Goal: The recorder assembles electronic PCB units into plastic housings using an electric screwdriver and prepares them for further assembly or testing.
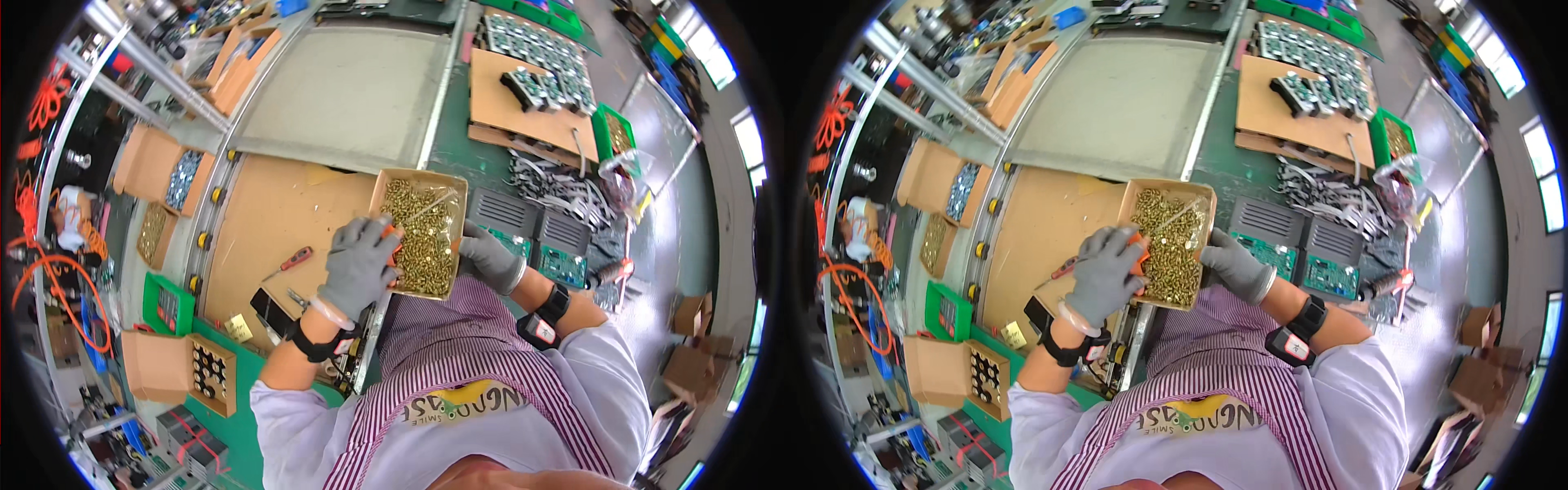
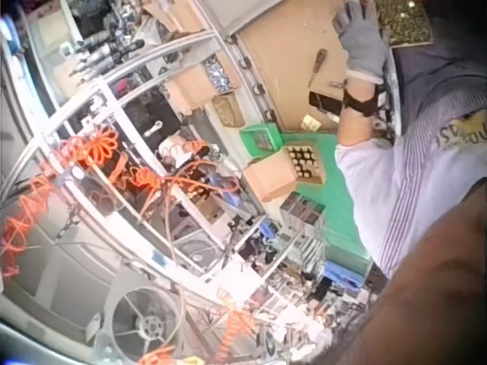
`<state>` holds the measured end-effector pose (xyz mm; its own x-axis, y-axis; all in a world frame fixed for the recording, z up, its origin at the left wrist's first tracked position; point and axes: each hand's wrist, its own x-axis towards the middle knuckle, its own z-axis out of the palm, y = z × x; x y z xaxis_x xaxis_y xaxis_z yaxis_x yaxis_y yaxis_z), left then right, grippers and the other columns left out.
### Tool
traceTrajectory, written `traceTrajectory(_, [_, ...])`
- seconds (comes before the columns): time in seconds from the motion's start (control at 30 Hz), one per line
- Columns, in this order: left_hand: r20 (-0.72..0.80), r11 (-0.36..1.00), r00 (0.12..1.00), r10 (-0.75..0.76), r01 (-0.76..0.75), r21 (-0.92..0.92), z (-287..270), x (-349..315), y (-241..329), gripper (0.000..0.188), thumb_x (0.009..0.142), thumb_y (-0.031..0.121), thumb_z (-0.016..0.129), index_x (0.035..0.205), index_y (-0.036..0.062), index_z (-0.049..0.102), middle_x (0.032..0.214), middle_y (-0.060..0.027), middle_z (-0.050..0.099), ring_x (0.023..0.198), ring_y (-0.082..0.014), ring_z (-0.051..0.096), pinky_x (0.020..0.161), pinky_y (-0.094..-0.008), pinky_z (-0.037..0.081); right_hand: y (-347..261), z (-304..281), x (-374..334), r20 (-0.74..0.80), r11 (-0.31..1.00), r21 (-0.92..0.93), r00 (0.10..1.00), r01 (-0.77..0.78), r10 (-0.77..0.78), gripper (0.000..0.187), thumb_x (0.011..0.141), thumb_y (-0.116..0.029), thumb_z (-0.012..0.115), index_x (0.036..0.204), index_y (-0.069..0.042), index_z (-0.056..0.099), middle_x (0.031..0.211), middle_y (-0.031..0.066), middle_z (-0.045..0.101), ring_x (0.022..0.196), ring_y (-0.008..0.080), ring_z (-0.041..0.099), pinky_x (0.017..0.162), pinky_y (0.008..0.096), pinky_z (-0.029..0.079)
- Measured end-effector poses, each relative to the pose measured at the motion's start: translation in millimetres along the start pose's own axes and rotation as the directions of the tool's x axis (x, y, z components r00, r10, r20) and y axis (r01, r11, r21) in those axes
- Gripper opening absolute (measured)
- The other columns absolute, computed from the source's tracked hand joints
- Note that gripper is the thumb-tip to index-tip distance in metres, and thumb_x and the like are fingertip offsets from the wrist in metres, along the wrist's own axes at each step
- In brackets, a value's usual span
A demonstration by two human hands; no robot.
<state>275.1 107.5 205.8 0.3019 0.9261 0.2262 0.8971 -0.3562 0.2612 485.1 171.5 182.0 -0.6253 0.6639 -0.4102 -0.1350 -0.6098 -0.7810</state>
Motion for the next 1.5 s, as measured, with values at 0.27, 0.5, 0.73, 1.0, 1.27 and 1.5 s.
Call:
traceTrajectory(0.27, [0.183,0.932,0.915,0.359,-0.364,-0.007,29.0,51.2,76.1,0.017,0.060,0.017,0.062,0.076,0.0146,0.058,0.080,0.0000,0.055,0.089,-0.0201,0.046,0.081,-0.0359,0.035,20.2,-63.0,-107.0,-0.141,0.921,0.370,0.987,0.124,-0.076,0.053,0.074,-0.011,0.051,0.123,-0.002,0.035,0.111,0.0107,0.051,0.095,0.0228,0.056,0.079,0.0387,0.049])
traceTrajectory(0.5, [-0.056,0.807,0.818,0.573,-0.574,-0.138,65.0,87.0,221.0,0.015,0.073,0.022,0.054,0.077,0.0081,0.050,0.073,-0.0080,0.053,0.076,-0.0288,0.051,0.071,-0.0404,0.040,64.9,-145.4,-237.6,-0.378,0.808,0.420,0.889,0.413,-0.258,0.049,0.074,-0.014,0.051,0.119,-0.001,0.040,0.107,0.0091,0.054,0.090,0.0198,0.058,0.075,0.0358,0.049])
traceTrajectory(0.73, [-0.086,0.591,0.739,0.669,-0.598,-0.542,166.2,82.6,443.9,0.010,0.081,0.015,0.050,0.077,0.0054,0.047,0.063,-0.0118,0.053,0.058,-0.0291,0.053,0.053,-0.0344,0.041,173.2,-245.7,-421.9,-0.684,0.667,0.423,0.699,0.614,-0.209,0.040,0.077,-0.017,0.048,0.115,-0.006,0.043,0.094,0.0074,0.059,0.079,0.0193,0.060,0.068,0.0336,0.052])
traceTrajectory(1.0, [0.383,0.333,0.680,0.625,0.211,-0.919,243.2,44.9,608.0,0.015,0.088,0.016,0.047,0.081,0.0028,0.047,0.066,-0.0034,0.052,0.056,-0.0099,0.052,0.052,-0.0255,0.048,305.6,-306.6,-572.3,-0.955,0.252,0.272,0.293,0.929,-0.050,0.034,0.077,-0.015,0.046,0.109,-0.006,0.043,0.089,0.0086,0.059,0.071,0.0229,0.062,0.059,0.0383,0.054])
traceTrajectory(1.27, [0.574,0.524,0.539,0.617,0.264,-0.810,261.6,26.0,630.9,0.013,0.087,0.014,0.047,0.080,0.0029,0.048,0.066,-0.0023,0.052,0.056,-0.0082,0.051,0.053,-0.0219,0.046,384.7,-369.2,-634.9,-0.929,0.087,0.043,0.007,0.995,0.371,0.027,0.075,-0.014,0.048,0.099,-0.003,0.048,0.083,0.0117,0.057,0.069,0.0266,0.060,0.061,0.0432,0.052])
traceTrajectory(1.5, [0.599,0.568,0.503,0.623,0.236,-0.789,266.2,31.4,628.7,0.014,0.087,0.017,0.048,0.082,0.0032,0.048,0.067,-0.0038,0.051,0.054,-0.0124,0.053,0.053,-0.0272,0.050,441.9,-404.2,-643.9,-0.874,0.236,0.023,-0.095,0.971,0.477,0.013,0.072,-0.010,0.045,0.082,-0.005,0.051,0.066,0.0079,0.050,0.055,0.0214,0.050,0.052,0.0329,0.042])
